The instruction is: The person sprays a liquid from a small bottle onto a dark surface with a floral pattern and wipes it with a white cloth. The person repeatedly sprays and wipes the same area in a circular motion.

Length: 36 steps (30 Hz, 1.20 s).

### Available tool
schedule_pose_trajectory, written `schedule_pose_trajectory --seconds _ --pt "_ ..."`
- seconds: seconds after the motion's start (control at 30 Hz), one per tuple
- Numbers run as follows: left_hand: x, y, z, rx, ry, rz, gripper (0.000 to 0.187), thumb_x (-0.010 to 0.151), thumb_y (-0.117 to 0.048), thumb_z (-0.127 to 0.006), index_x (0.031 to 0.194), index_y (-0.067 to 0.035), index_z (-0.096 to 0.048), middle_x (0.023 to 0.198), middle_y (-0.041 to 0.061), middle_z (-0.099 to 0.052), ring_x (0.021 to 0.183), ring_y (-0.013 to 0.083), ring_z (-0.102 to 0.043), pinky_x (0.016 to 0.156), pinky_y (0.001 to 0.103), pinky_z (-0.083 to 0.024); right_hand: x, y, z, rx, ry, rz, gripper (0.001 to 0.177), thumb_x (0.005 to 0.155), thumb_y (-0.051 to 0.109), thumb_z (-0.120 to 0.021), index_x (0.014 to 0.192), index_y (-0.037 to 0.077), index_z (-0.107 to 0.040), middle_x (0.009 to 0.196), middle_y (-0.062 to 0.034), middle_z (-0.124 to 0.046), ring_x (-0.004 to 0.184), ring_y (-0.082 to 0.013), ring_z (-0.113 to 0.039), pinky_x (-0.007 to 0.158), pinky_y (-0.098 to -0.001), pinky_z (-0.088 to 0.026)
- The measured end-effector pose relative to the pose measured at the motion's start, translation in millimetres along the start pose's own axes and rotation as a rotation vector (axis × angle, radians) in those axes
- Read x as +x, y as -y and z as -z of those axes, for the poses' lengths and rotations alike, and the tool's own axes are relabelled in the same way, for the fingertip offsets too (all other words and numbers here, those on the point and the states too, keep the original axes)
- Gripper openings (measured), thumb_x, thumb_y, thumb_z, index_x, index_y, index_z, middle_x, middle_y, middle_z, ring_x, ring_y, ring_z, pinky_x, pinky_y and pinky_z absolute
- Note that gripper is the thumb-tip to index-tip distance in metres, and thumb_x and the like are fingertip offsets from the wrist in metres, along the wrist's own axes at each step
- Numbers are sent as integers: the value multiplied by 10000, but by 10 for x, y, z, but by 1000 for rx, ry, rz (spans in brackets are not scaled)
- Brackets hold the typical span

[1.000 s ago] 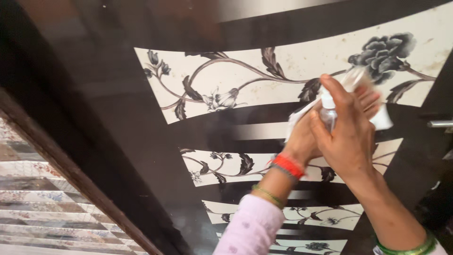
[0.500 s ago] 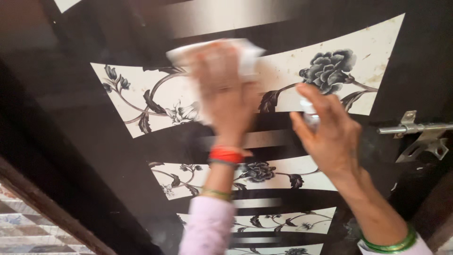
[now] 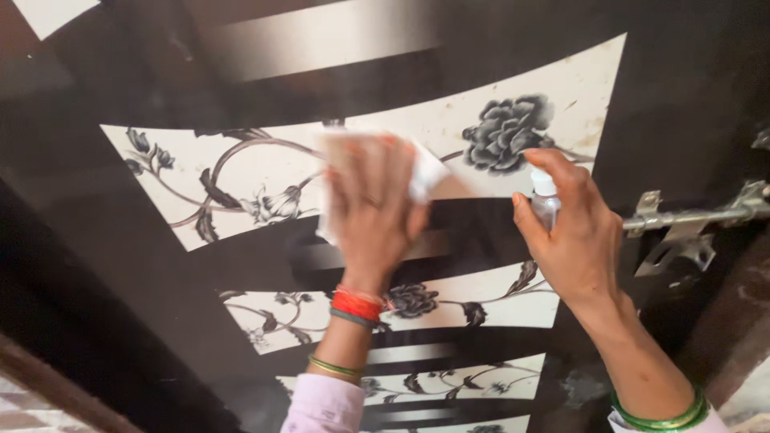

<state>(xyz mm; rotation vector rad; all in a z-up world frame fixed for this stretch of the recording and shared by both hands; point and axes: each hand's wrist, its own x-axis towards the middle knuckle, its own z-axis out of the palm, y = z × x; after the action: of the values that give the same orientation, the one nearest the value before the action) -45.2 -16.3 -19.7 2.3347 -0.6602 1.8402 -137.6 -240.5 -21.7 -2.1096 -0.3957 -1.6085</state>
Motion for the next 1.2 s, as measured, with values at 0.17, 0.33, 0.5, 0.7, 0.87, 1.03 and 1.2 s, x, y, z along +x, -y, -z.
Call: schedule_pose_trajectory --seconds 0.17,0.33,0.5,0.7,0.87,1.03,1.2 --pt "870 -469 -234 -85 -154 145 670 1035 -441 -617 1620 -244 -355 1700 50 -292 1603 374 -175 1342 562 -88 133 -99 305 10 -97 26 697 986 115 -802 1556 64 -405 1474 -206 -586 1224 -330 -681 1004 -398 -585" --pt "721 -1528 -451 -109 213 -357 538 1062 -411 -558 1569 -249 -480 1723 -48 -304 1620 129 -233 1399 389 -150 122 -171 433 -40 -132 14 664 916 79 -795 1475 31 -440 1430 -239 -578 1168 -359 -678 961 -430 -570" --pt "-40 -1221 -400 113 35 -478 634 1043 -442 -520 1648 -303 -389 1728 -15 -260 1611 200 -192 1336 468 -109 -104 -470 399 -60 -100 -46 612 979 93 -809 1481 65 -460 1328 -175 -628 1070 -268 -705 921 -386 -578" --pt "359 -880 -429 95 -121 43 746 1105 -542 -610 1701 -282 -245 1755 46 -161 1631 289 -140 1302 525 -74 -83 -682 491 -3 -103 -72 605 963 98 -794 1465 73 -457 1251 -149 -646 936 -196 -707 821 -332 -578" --pt "1085 -1834 -647 -231 28 -165 745 1030 -441 -632 1665 -258 -289 1754 12 -238 1658 260 -174 1369 492 -103 -58 -722 539 34 -121 -91 710 1001 96 -821 1572 38 -403 1301 -145 -629 946 -187 -688 836 -318 -571" --pt "663 -1957 -526 -77 151 -582 767 1080 -498 -568 1733 -216 -283 1790 -47 -201 1664 154 -176 1401 432 -101 -228 -823 693 -93 -154 -4 717 947 86 -831 1517 17 -402 1391 -231 -588 1097 -258 -696 941 -359 -583" --pt "600 -1574 -525 -73 8 -282 744 1063 -433 -583 1700 -276 -233 1759 -13 -166 1635 213 -155 1336 507 -88 -303 -933 869 -69 -103 -146 707 959 87 -834 1536 33 -430 1104 -136 -671 929 -184 -694 846 -313 -566"
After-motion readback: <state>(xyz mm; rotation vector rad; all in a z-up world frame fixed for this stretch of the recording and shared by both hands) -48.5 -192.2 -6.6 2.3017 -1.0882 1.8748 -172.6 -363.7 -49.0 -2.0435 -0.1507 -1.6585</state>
